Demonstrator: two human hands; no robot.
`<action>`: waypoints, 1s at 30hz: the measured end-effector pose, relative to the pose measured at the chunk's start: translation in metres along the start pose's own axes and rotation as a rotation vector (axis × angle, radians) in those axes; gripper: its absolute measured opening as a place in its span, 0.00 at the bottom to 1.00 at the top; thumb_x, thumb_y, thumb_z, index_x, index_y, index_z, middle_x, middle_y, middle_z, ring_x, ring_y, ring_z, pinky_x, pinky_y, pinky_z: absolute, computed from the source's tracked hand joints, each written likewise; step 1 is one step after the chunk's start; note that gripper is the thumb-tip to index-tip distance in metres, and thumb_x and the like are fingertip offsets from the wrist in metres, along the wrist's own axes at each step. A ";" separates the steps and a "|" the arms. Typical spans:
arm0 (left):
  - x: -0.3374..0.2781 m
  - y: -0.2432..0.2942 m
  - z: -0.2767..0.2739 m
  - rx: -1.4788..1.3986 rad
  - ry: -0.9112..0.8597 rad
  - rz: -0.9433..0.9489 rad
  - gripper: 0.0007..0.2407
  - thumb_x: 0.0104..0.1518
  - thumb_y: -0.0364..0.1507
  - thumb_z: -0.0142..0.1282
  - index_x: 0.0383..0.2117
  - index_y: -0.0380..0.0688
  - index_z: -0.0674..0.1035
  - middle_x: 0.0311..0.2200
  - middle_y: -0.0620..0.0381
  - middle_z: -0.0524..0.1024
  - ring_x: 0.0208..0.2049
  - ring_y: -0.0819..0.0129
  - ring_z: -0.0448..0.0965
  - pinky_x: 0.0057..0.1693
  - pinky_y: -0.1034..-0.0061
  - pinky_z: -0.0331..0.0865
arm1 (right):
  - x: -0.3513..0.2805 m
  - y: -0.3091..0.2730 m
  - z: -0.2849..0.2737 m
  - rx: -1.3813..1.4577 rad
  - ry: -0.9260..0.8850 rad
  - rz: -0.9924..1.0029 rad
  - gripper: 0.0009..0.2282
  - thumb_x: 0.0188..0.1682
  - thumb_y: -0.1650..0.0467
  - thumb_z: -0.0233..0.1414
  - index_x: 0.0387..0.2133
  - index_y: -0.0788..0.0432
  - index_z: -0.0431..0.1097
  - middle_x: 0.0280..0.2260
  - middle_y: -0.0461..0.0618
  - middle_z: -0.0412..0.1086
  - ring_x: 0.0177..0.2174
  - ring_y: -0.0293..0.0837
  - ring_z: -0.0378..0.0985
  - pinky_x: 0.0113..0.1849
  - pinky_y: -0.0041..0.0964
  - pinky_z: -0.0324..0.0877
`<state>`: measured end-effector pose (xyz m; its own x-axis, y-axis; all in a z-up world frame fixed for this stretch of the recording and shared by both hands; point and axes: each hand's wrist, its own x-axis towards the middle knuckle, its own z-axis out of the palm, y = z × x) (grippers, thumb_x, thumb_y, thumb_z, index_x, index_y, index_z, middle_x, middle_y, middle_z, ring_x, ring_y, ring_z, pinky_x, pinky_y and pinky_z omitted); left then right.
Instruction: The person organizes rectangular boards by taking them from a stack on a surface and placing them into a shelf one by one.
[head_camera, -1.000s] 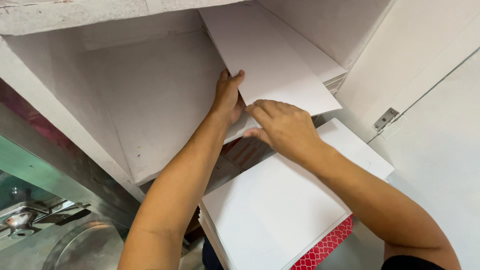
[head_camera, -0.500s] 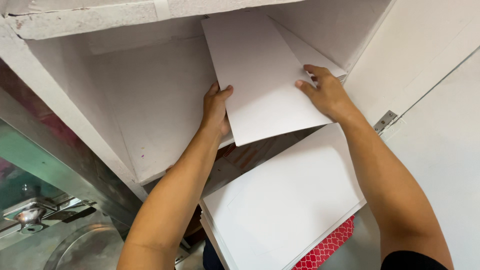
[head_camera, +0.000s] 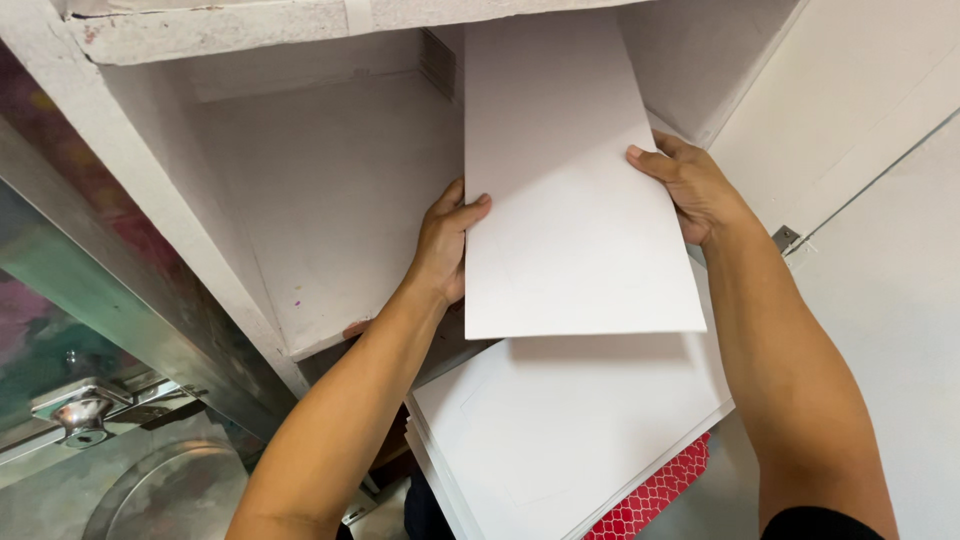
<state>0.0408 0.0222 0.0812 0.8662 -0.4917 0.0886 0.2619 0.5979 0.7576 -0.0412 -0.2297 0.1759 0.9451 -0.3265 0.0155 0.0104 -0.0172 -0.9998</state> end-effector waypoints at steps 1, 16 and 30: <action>-0.003 0.001 0.001 -0.001 0.001 0.000 0.22 0.59 0.29 0.56 0.62 0.48 0.68 0.45 0.53 0.75 0.45 0.60 0.78 0.52 0.63 0.77 | 0.004 0.004 -0.006 -0.001 -0.001 0.001 0.38 0.49 0.66 0.61 0.68 0.65 0.45 0.51 0.62 0.69 0.47 0.53 0.79 0.43 0.51 0.79; -0.041 0.026 0.015 0.213 -0.108 -0.176 0.17 0.56 0.23 0.51 0.53 0.37 0.73 0.45 0.50 0.77 0.43 0.60 0.78 0.47 0.65 0.76 | -0.067 0.030 -0.033 0.086 0.019 0.058 0.20 0.51 0.70 0.51 0.57 0.63 0.59 0.41 0.51 0.72 0.38 0.41 0.77 0.43 0.36 0.75; -0.060 0.037 0.027 0.690 -0.210 -0.431 0.21 0.59 0.23 0.45 0.61 0.49 0.71 0.51 0.58 0.77 0.45 0.64 0.80 0.49 0.69 0.75 | -0.154 0.097 -0.031 0.180 0.104 0.236 0.20 0.50 0.77 0.45 0.58 0.62 0.57 0.50 0.64 0.69 0.44 0.57 0.73 0.45 0.54 0.71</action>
<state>-0.0128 0.0566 0.1220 0.6351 -0.7365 -0.2328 0.1738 -0.1575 0.9721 -0.1962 -0.2106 0.0769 0.8899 -0.3966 -0.2255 -0.1390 0.2351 -0.9620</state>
